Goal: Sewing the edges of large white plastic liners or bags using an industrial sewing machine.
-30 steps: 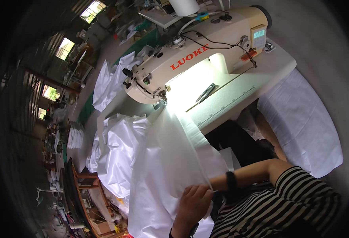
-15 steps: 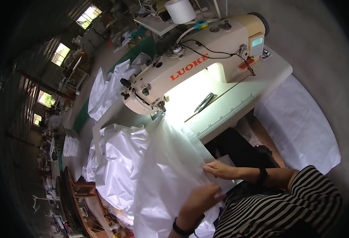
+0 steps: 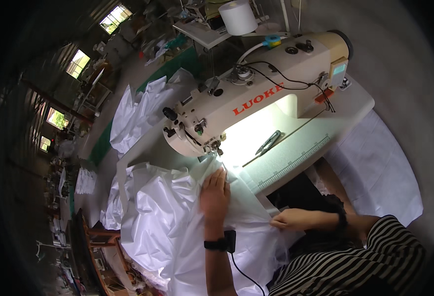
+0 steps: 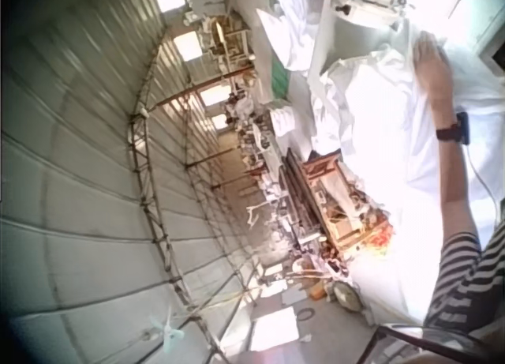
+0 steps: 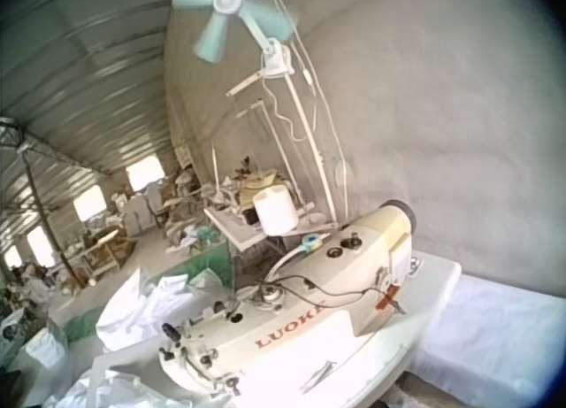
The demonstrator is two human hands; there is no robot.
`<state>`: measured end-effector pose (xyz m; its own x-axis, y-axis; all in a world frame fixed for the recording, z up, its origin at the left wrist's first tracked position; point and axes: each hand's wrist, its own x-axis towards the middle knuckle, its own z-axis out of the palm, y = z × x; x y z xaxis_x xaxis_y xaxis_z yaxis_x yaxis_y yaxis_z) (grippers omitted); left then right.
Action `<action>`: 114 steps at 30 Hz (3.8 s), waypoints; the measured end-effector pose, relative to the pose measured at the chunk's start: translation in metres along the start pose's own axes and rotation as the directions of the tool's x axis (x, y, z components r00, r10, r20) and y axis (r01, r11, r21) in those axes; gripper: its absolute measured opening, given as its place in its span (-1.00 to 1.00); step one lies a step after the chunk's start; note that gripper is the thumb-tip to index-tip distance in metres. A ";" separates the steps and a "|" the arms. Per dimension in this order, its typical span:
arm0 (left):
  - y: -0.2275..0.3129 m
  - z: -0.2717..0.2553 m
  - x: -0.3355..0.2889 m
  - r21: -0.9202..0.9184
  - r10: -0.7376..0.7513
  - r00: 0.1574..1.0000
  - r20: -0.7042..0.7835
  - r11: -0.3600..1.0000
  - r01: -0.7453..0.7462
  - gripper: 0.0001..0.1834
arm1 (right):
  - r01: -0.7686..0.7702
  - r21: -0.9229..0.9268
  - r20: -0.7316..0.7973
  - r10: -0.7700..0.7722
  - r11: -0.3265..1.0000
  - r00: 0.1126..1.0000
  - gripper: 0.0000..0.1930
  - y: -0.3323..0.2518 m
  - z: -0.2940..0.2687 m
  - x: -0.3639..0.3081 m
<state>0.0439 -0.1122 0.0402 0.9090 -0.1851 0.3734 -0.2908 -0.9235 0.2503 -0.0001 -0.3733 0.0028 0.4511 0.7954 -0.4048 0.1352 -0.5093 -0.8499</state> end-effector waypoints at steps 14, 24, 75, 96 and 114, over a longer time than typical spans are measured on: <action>-0.004 0.017 0.029 0.120 -0.052 0.999 -0.010 0.991 0.053 -0.61 | -0.218 -0.617 -0.547 -0.213 0.756 0.810 -0.71 -0.053 -0.160 0.171; -0.005 0.024 0.031 0.014 -0.085 0.992 -0.092 0.996 0.086 -0.52 | -0.093 -0.753 -0.517 -0.500 0.651 0.694 -0.84 -0.058 -0.143 0.168; -0.001 0.035 0.028 0.135 -0.083 0.989 -0.120 0.986 0.099 -0.59 | -0.201 -0.573 -0.633 -0.273 0.795 0.725 -0.78 -0.062 -0.065 0.123; -0.006 0.041 0.022 0.080 -0.103 0.981 -0.161 0.990 0.117 -0.56 | -0.036 -0.492 -0.693 -0.366 0.870 0.621 -0.83 -0.056 -0.073 0.146; 0.000 0.036 0.016 0.146 -0.076 0.993 -0.095 0.985 0.089 -0.51 | 0.029 -0.745 -0.494 -0.581 0.666 0.647 -0.63 -0.040 -0.109 0.155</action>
<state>0.0689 -0.1278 0.0136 0.8962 -0.0816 0.4360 -0.1615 -0.9755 0.1494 0.1606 -0.2658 0.0111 0.6493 0.6478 0.3984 0.7604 -0.5611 -0.3270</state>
